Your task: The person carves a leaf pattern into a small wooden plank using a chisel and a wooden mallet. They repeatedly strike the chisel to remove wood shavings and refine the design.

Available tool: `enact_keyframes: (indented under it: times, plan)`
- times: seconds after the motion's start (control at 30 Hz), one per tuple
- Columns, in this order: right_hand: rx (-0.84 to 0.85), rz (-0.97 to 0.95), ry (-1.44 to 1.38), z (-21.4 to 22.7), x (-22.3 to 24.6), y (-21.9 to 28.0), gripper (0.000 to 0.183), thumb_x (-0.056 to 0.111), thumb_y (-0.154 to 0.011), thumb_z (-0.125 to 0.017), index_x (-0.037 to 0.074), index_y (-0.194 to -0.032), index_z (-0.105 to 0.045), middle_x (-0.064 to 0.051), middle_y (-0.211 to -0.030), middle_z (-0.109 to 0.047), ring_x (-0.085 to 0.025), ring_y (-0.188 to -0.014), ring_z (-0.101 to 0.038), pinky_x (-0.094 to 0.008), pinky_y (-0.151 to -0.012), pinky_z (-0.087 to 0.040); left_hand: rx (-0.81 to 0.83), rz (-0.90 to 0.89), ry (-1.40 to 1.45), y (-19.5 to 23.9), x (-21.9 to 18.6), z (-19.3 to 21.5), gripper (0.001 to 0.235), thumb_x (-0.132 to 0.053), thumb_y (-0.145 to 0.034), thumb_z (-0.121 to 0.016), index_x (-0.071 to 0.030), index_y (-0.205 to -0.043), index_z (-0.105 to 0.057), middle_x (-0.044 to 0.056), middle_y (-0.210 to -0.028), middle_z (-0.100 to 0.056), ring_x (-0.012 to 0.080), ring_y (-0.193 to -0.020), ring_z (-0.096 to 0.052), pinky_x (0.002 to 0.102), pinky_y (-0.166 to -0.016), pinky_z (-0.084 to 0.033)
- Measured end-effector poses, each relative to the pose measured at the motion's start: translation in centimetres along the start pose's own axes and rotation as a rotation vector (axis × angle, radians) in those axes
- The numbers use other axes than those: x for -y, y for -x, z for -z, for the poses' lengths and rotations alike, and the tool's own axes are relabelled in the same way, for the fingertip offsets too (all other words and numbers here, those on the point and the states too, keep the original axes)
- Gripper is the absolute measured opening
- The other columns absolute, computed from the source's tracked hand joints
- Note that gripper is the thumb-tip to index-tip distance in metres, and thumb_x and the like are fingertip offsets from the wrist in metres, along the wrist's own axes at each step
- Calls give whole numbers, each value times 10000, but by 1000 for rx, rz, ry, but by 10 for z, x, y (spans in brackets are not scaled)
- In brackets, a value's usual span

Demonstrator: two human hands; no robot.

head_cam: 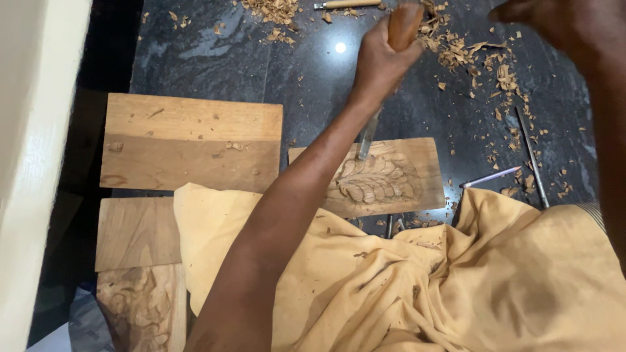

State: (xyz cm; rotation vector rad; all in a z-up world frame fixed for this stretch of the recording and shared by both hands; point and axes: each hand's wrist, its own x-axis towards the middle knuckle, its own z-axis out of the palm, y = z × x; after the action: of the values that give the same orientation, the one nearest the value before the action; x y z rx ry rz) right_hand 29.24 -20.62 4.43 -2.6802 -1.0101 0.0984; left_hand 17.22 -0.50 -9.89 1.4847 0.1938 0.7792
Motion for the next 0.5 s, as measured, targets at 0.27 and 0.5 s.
enact_keyframes:
  times: [0.27, 0.5]
  plan:
    - [-17, 23, -46, 2, -16, -1, 390, 279, -1000, -844, -14, -1209, -695, -195, -1110, -734, -345, -999, -722, -444, -809, -580, -193, 131, 14, -8, -25, 27, 341, -202, -800, -782, -27, -1045, -621, 87, -693, -658, 154, -543, -620, 347, -530, -510]
    - [-21, 18, -50, -2, -21, 3, 405, 266, -988, -850, -20, -1221, -683, -198, -1131, -729, -346, -1019, -718, -441, -821, -579, -194, 96, -79, -2, 3, 20, 344, -204, -777, -805, -31, -1016, -628, 90, -799, -727, 181, -696, -711, 346, -691, -576]
